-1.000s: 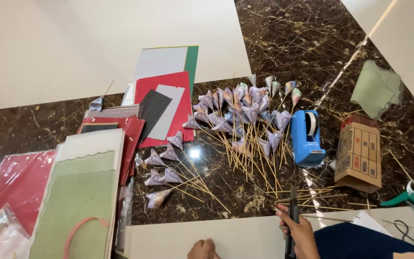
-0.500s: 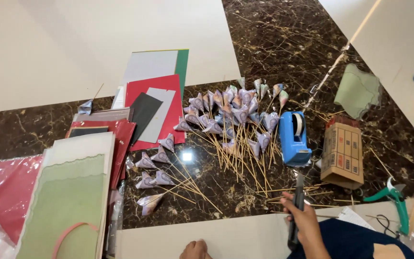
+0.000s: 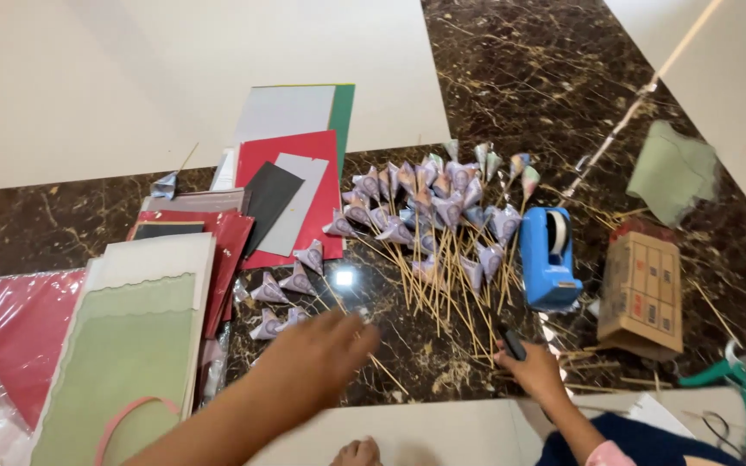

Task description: Attaching paper flowers to wooden sticks using hands and a small tool.

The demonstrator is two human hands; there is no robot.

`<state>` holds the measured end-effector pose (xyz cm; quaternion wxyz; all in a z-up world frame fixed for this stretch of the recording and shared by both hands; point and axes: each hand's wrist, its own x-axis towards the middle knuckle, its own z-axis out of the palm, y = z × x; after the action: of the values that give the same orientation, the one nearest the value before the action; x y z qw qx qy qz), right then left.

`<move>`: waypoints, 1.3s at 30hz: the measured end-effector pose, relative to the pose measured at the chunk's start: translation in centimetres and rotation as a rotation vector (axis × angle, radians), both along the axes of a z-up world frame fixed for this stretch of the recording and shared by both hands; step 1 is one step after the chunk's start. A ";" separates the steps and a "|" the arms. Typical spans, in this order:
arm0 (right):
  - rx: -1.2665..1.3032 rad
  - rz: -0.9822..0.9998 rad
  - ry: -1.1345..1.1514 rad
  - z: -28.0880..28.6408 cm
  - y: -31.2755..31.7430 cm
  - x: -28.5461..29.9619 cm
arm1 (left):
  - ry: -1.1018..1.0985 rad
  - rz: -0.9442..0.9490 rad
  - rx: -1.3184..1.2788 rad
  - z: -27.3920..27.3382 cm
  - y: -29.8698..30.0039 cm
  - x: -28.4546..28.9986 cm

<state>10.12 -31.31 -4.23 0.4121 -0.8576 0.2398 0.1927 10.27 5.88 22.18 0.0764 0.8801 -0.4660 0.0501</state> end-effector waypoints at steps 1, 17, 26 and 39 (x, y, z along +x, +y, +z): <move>-0.087 0.040 0.004 -0.6 0.4 0.2 | 0.011 0.087 0.103 -3.1 1.4 1.5; -0.271 0.049 -0.167 -5.5 1.1 2.7 | 0.270 0.375 0.753 -31.4 9.0 3.4; 0.062 -0.230 -0.157 -3.6 0.1 2.4 | 0.020 0.511 0.526 -36.3 9.6 3.0; 0.329 -0.298 -0.149 -0.5 0.6 0.3 | -0.241 0.359 0.394 -34.3 9.7 6.3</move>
<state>10.42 -30.72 -4.74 0.5866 -0.7461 0.2980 0.1024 16.59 15.58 -12.16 -0.1621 0.9340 -0.3092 0.0757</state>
